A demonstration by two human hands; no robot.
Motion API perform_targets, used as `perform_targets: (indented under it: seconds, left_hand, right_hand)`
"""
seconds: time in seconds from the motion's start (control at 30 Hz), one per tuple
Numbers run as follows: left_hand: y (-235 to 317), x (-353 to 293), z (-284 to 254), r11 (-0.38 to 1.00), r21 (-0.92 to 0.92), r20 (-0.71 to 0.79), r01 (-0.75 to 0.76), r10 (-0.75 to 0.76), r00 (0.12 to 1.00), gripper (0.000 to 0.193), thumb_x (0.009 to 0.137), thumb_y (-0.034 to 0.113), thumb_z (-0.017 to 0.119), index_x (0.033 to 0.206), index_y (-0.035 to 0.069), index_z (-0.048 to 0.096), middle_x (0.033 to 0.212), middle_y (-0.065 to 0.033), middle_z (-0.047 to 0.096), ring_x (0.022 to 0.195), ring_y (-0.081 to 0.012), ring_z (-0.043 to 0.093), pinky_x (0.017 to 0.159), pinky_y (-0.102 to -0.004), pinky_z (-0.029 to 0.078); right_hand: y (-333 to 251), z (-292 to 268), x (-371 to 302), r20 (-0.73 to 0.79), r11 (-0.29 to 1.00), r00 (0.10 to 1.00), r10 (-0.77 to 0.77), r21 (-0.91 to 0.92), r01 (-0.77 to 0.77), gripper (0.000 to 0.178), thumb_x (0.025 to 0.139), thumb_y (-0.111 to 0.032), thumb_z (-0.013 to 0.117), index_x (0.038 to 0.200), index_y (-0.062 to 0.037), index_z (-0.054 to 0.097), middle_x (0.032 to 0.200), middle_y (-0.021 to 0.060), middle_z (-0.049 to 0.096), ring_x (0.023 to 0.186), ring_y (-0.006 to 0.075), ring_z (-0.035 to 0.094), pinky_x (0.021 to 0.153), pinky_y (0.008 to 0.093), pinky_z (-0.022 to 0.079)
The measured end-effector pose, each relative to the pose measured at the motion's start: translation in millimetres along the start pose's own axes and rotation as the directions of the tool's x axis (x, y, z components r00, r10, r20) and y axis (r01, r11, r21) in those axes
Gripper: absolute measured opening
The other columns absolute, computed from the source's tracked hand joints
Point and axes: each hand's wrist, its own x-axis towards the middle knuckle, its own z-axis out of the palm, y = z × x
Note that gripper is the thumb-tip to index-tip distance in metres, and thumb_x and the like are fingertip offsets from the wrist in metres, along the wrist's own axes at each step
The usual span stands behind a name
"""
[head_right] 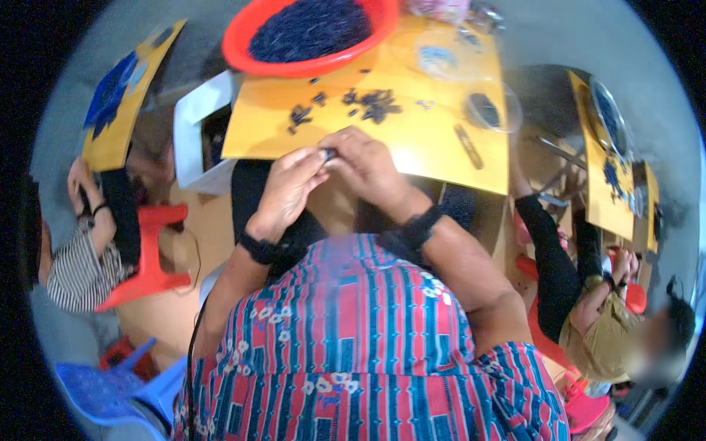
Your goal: Assembling small black plastic components by hand at a workbench.
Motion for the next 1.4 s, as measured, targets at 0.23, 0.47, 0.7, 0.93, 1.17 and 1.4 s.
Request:
perform_targets:
  seconds: [0.23,0.47,0.7,0.93,1.17,1.4]
  left_hand:
    - [13.0,28.9,44.2,0.995,0.093,0.044,-0.031,0.027,0.999,0.023,0.097,0.017,0.058,0.111,0.000,0.063,0.092,-0.0004,0.062,0.081,-0.0060,0.057,0.076,-0.0220,0.049]
    - [34.9,25.0,59.7,0.942,0.334,-0.010,0.018,-0.016,1.000,0.025,0.097,0.017,0.056,0.113,0.000,0.063,0.092,-0.0007,0.063,0.076,-0.0045,0.055,0.071,-0.0180,0.048]
    - [48.4,3.8,68.2,0.963,0.268,-0.021,0.031,-0.027,0.999,0.022,0.096,0.014,0.056,0.112,0.000,0.064,0.089,-0.0008,0.064,0.072,-0.0049,0.056,0.068,-0.0178,0.048]
    - [11.8,24.5,37.2,0.954,0.295,-0.027,0.052,-0.046,0.999,0.023,0.097,0.014,0.055,0.113,0.000,0.064,0.093,-0.0006,0.064,0.076,-0.0041,0.055,0.070,-0.0169,0.046]
    - [-12.9,25.8,9.1,0.969,0.242,-0.046,0.046,-0.036,0.998,0.020,0.096,0.012,0.057,0.111,0.002,0.066,0.092,-0.0007,0.066,0.075,-0.0037,0.056,0.069,-0.0174,0.047]
    - [-18.4,25.9,-0.1,0.962,0.272,-0.031,0.025,-0.017,0.999,0.019,0.095,0.012,0.058,0.108,0.001,0.067,0.097,-0.0026,0.067,0.078,-0.0047,0.058,0.070,-0.0186,0.047]
  right_hand:
    - [10.0,-67.8,12.2,0.043,0.984,0.986,0.160,-0.080,-0.157,0.025,0.080,-0.011,0.070,0.103,-0.0051,0.061,0.089,0.0131,0.061,0.082,0.0308,0.062,0.072,0.0363,0.052]
    - [6.8,-159.5,15.0,-0.337,0.869,0.900,0.276,-0.313,-0.384,0.027,0.080,-0.007,0.071,0.107,-0.0055,0.062,0.089,0.0119,0.062,0.080,0.0247,0.064,0.072,0.0348,0.052]
    - [15.5,-242.1,16.3,-0.540,0.720,0.819,0.195,-0.488,-0.493,0.023,0.082,-0.011,0.068,0.103,-0.0047,0.063,0.087,0.0128,0.063,0.079,0.0286,0.062,0.071,0.0372,0.050]
    - [90.4,-235.0,-26.7,-0.562,0.587,0.816,0.137,-0.618,-0.523,0.031,0.080,-0.005,0.071,0.111,-0.0048,0.064,0.082,0.0082,0.064,0.073,0.0159,0.063,0.068,0.0286,0.051]
    - [83.1,-164.8,-32.2,-0.499,0.780,0.842,0.204,-0.436,-0.448,0.008,0.083,-0.006,0.066,0.090,-0.0034,0.069,0.083,0.0134,0.068,0.079,0.0278,0.066,0.071,0.0335,0.051]
    - [72.4,-110.9,-19.0,-0.339,0.821,0.853,0.398,-0.283,-0.496,0.010,0.082,-0.006,0.067,0.090,-0.0014,0.069,0.082,0.0121,0.067,0.073,0.0224,0.065,0.067,0.0298,0.050]
